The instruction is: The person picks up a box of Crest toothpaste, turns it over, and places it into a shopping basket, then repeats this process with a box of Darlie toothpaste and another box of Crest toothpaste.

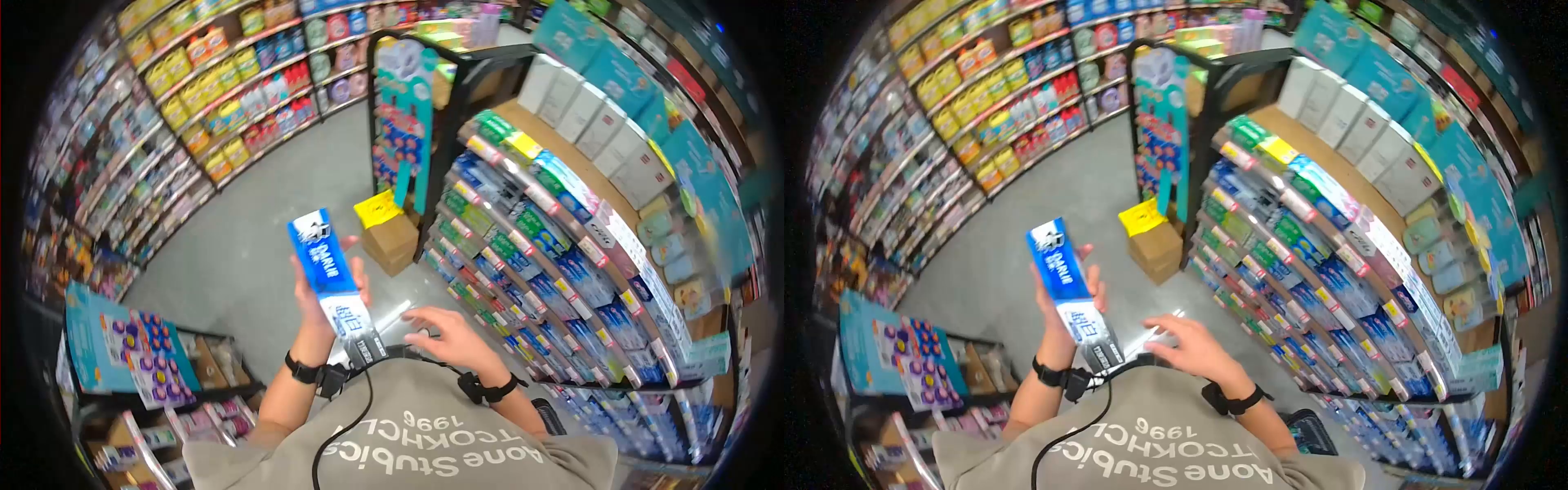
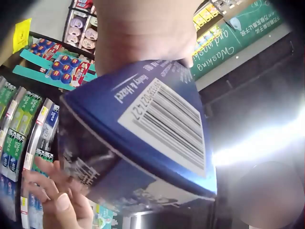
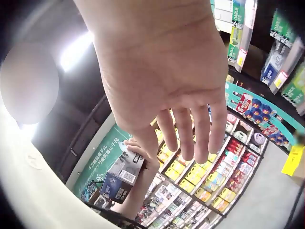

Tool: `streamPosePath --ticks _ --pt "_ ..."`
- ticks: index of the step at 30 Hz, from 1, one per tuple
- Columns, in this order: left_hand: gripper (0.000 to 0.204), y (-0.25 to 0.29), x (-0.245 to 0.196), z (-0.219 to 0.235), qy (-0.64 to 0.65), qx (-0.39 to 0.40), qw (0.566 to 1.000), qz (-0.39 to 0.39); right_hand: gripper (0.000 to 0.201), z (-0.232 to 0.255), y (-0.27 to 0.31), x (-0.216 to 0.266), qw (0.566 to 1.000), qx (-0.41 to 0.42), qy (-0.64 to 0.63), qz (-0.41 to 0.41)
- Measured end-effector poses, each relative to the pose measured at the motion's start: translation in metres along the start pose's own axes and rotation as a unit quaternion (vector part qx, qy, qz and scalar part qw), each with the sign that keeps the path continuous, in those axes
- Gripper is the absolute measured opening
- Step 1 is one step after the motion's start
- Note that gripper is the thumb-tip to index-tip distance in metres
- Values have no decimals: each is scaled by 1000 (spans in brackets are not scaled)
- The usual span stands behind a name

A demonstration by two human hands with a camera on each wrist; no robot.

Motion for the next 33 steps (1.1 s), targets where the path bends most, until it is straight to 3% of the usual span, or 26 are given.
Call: streamPosePath --ticks 1,2,3,5,10,11,13,14,17,18,21,24,28,33 --pt "95 -12 -2 -4 -10 -16 1000 -19 37 8 -2 -4 1000 -9 -15 0" --pt "93 -23 -3 -5 -12 -42 999 -29 50 1 -2 -17 991 44 -117 -46" --pt "91 -36 -4 -4 -15 -72 997 -37 51 6 -3 -25 970 31 -234 -53" --pt "86 -61 5 -2 -24 -109 994 -9 55 9 -7 -37 885 17 -462 -48" --pt "79 -126 48 2 -14 -169 984 62 66 56 -16 -69 936 -29 -348 39" --pt "78 -136 57 1 1 -184 980 70 68 60 -13 -77 920 -43 -389 -1" --pt "73 -160 74 -6 -3 -136 986 92 72 61 -3 -92 877 -66 -468 -80" --pt "72 -169 84 -7 -16 -128 985 112 71 69 -2 -100 886 -94 -448 -76" --pt "66 -188 106 -24 -75 -94 979 166 65 90 5 -128 857 -178 -474 -92" --pt "66 -193 105 -26 -89 -93 980 155 65 96 8 -137 852 -210 -470 -89" --pt "69 -202 87 -25 -95 -67 981 154 57 120 15 -144 783 -303 -536 -86" --pt "72 -204 68 -30 -91 -33 973 209 53 139 18 -160 782 -347 -513 -73" --pt "62 -207 53 -1 -112 -16 961 252 45 154 11 -146 780 -388 -487 -60" --pt "61 -218 17 19 -198 21 940 277 55 146 -7 -129 773 -467 -426 -60"
Point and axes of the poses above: each hand's wrist, its own y-axis away from the middle knuckle, its own z-axis out of the back of the hand, x = y × z, the point moved 10 cm from there along -y, towards the middle knuckle, and after that the axes turned 12 degrees about z, right-handed, at the moved point
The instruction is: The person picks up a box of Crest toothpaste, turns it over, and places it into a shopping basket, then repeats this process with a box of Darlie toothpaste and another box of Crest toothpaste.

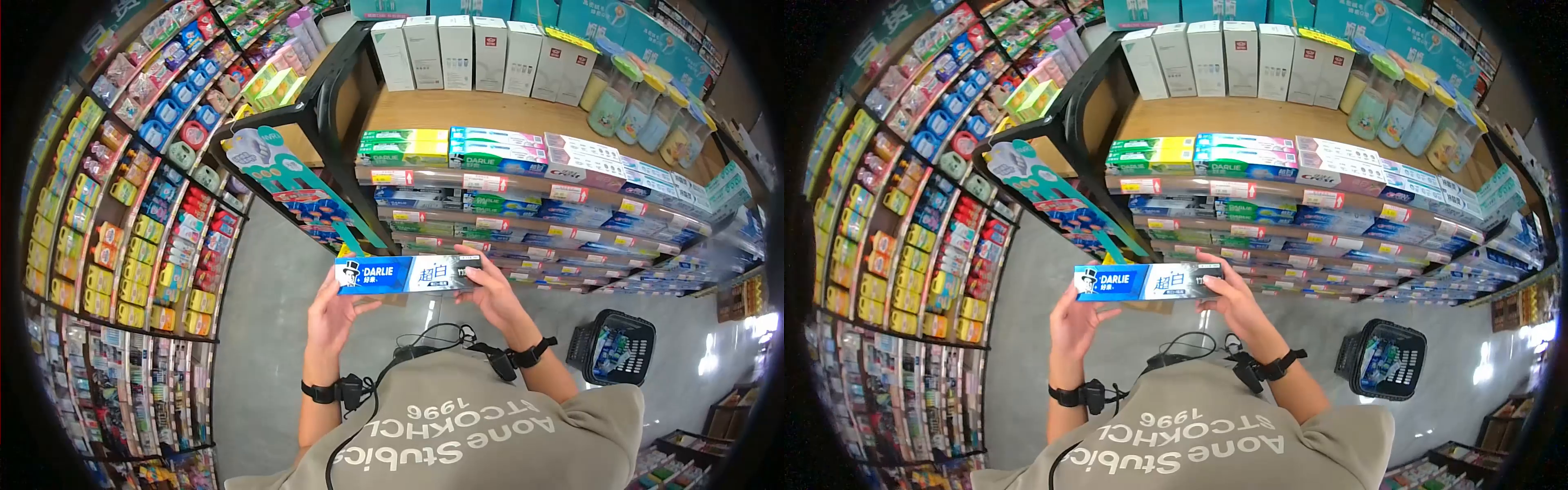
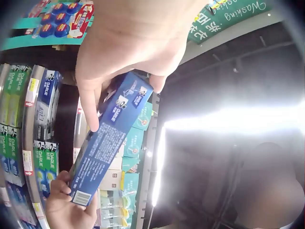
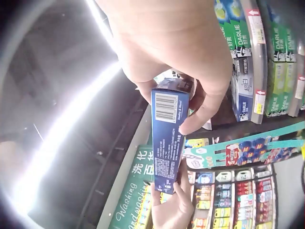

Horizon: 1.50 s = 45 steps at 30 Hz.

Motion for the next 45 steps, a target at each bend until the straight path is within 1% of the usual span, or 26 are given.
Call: streamPosePath --ticks 2,3,6,7,10,11,13,14,16,17,18,19,20,21,22,23,24,25,27,31,33,36,40,45 --pt "68 11 -15 9 -71 17 997 7 60 -14 6 -2 999 -29 30 21" --pt "69 19 -22 8 -79 40 995 33 70 -21 8 -7 999 -34 31 25" --pt "70 37 -34 26 -194 40 979 54 79 -55 15 -1 987 -64 91 112" --pt "67 39 -36 35 -199 37 979 35 89 -59 16 -6 985 -57 113 114" --pt "64 44 -39 64 -238 11 970 37 92 -86 40 -7 962 -45 241 124" --pt "65 42 -39 65 -241 31 969 33 96 -93 46 -10 961 -55 242 121" --pt "66 41 -39 68 -238 57 969 16 99 -105 60 -10 941 -59 294 159" --pt "68 42 -41 70 -257 73 964 -1 100 -112 67 -15 931 -53 320 170" --pt "71 42 -45 67 -294 109 949 -36 94 -117 84 -23 915 -76 339 203" --pt "71 45 -48 62 -297 127 946 -39 92 -119 93 -28 904 -81 357 222" --pt "70 45 -51 55 -319 154 932 -83 89 -121 101 -28 890 -87 376 241" --pt "69 47 -54 49 -337 181 915 -127 81 -123 108 -28 893 -119 358 246" --pt "69 52 -56 39 -352 207 897 -169 79 -128 115 -21 863 -122 397 288" --pt "66 59 -60 31 -369 202 883 -207 78 -130 120 -12 830 -124 436 326" --pt "66 64 -60 25 -375 218 870 -234 76 -136 127 -4 792 -119 476 362" --pt "66 69 -62 21 -380 229 857 -263 73 -137 131 0 795 -138 459 371" --pt "65 75 -65 17 -387 237 842 -293 73 -140 136 3 780 -129 478 383" --pt "64 81 -67 14 -389 240 838 -300 73 -143 139 5 766 -119 493 395" --pt "66 83 -65 19 -397 236 838 -290 73 -150 142 4 746 -112 513 410" --pt "67 89 -63 29 -389 228 841 -297 71 -155 144 -2 746 -111 522 399" --pt "68 89 -60 34 -381 225 849 -288 70 -155 144 -6 752 -113 520 389" --pt "70 88 -56 43 -358 220 870 -258 71 -165 142 -2 731 -99 552 388" --pt "73 88 -57 53 -341 205 888 -231 71 -175 137 3 725 -78 547 411" --pt "75 92 -63 66 -343 180 888 -246 71 -188 125 3 718 -49 556 416"
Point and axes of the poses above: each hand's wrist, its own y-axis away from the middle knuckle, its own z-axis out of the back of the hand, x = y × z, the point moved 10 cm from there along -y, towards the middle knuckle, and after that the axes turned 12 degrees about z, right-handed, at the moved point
